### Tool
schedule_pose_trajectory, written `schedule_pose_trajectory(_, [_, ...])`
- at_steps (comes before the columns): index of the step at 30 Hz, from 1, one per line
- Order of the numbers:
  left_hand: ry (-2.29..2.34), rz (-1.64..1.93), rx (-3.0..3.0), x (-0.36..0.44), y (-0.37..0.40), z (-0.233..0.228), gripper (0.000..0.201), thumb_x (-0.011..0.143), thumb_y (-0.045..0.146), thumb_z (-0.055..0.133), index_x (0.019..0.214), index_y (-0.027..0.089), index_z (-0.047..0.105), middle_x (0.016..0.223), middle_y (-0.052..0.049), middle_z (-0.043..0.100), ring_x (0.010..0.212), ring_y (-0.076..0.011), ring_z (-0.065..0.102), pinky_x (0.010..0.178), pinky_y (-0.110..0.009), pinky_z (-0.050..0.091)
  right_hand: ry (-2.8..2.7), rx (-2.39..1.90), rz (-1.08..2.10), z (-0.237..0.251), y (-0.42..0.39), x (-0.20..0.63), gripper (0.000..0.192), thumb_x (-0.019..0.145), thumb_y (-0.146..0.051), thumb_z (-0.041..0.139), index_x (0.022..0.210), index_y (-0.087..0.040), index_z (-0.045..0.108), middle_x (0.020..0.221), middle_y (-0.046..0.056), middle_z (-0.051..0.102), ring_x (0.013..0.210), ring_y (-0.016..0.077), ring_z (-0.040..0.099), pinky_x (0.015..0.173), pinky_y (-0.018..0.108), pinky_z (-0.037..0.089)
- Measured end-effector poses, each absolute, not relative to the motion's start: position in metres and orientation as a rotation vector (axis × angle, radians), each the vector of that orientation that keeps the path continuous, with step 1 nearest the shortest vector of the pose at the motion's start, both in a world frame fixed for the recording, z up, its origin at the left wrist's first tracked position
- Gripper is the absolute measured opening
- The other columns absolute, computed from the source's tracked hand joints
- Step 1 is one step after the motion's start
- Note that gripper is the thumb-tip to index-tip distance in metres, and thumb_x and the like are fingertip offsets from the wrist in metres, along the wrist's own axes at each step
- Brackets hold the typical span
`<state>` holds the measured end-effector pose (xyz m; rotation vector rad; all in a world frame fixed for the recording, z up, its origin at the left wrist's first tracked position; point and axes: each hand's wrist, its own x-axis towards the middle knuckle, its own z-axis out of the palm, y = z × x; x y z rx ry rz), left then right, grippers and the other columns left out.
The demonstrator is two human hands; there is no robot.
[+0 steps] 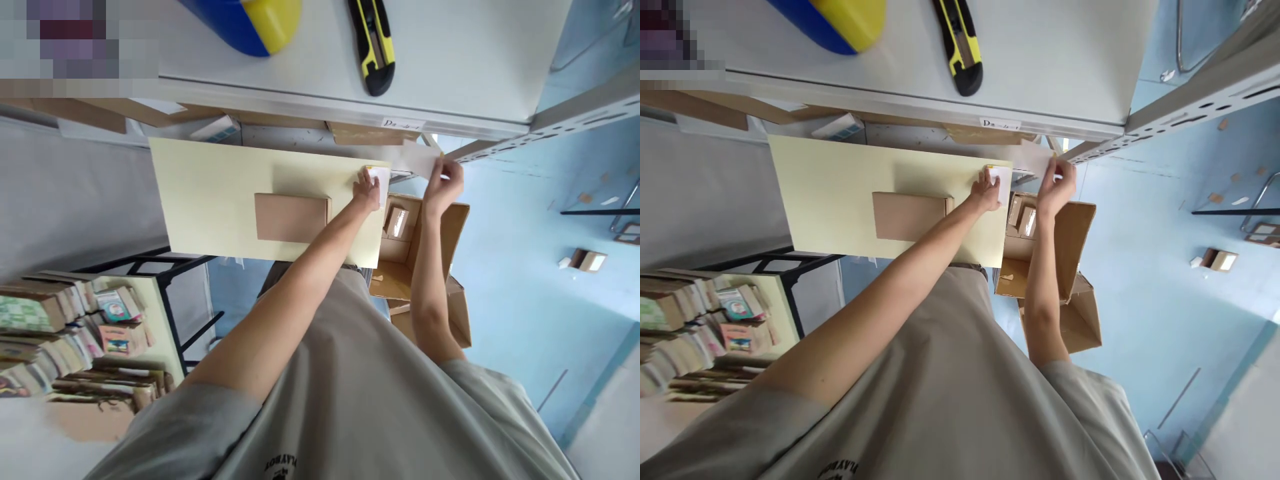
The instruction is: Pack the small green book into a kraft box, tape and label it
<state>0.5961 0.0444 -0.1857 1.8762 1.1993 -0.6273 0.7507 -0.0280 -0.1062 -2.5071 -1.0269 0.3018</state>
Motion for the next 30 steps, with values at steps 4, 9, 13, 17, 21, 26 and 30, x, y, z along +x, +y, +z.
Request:
schedule_pose_trajectory(4, [1.213,-0.26,1.741,0.579,0.04,-0.167,0.098,0.098,0.035,0.092,0.185,0.016,0.05,0.205,-0.024,0.01,0.189,-0.053,0.02,0.146,-0.071,0.041,-1.534,-2.463,0.492,-0.071,-0.075,0.696,0.071,0.122,-0.065,0.031,0.162,-0.03,0.077,0.153,0.023,0.077,0.147,0.0495,0.074,0.103,0.064,0.07])
schedule_pose_trajectory(9, [0.995,0.246,1.169,0.468,0.026,-0.116,0.058,0.107,0.029,0.076,0.164,0.021,0.066,0.162,-0.019,0.078,0.139,-0.0326,0.083,0.109,-0.049,0.074,-1.295,-2.051,0.767,-0.044,-0.092,0.636,0.061,0.12,-0.074,0.045,0.137,-0.028,0.081,0.118,0.016,0.083,0.103,0.0327,0.081,0.082,0.045,0.069])
schedule_pose_trajectory(13, [1.057,0.396,0.924,0.353,-0.005,-0.056,0.047,0.094,0.051,0.097,0.121,0.017,0.081,0.118,-0.016,0.091,0.102,-0.0273,0.09,0.086,-0.038,0.074,-0.888,-1.66,0.903,-0.046,-0.077,0.61,0.056,0.107,-0.081,0.073,0.103,-0.025,0.075,0.071,-0.003,0.059,0.066,0.0163,0.057,0.062,0.03,0.055])
schedule_pose_trajectory(17, [1.191,0.47,0.901,0.292,-0.04,-0.015,0.057,0.087,0.066,0.101,0.108,0.017,0.081,0.115,-0.017,0.092,0.086,-0.0253,0.088,0.067,-0.033,0.068,-0.858,-1.547,1.079,-0.054,-0.06,0.58,0.051,0.099,-0.076,0.084,0.099,-0.027,0.073,0.067,-0.006,0.051,0.062,0.0157,0.052,0.059,0.031,0.057])
schedule_pose_trajectory(21, [1.256,0.544,0.943,0.268,-0.06,0.0,0.053,0.089,0.066,0.097,0.1,0.017,0.081,0.108,-0.016,0.092,0.079,-0.022,0.085,0.059,-0.03,0.062,-0.924,-1.525,1.157,-0.071,-0.056,0.55,0.045,0.1,-0.072,0.083,0.1,-0.027,0.073,0.069,-0.006,0.054,0.063,0.0175,0.056,0.062,0.035,0.063])
schedule_pose_trajectory(26, [1.223,0.596,0.976,0.242,-0.071,0.002,0.043,0.09,0.057,0.094,0.096,0.017,0.081,0.1,-0.014,0.091,0.077,-0.0203,0.083,0.056,-0.028,0.059,-1.122,-1.592,1.041,-0.072,-0.059,0.52,0.045,0.103,-0.07,0.081,0.11,-0.026,0.076,0.092,0.004,0.077,0.086,0.0247,0.077,0.081,0.042,0.072])
schedule_pose_trajectory(30, [1.196,0.638,0.977,0.221,-0.069,-0.005,0.044,0.086,0.057,0.096,0.096,0.016,0.082,0.099,-0.015,0.091,0.074,-0.0203,0.082,0.055,-0.028,0.059,-1.348,-1.539,0.947,-0.033,-0.071,0.484,0.038,0.105,-0.066,0.083,0.12,-0.03,0.081,0.127,0.009,0.086,0.115,0.0291,0.083,0.101,0.049,0.075])
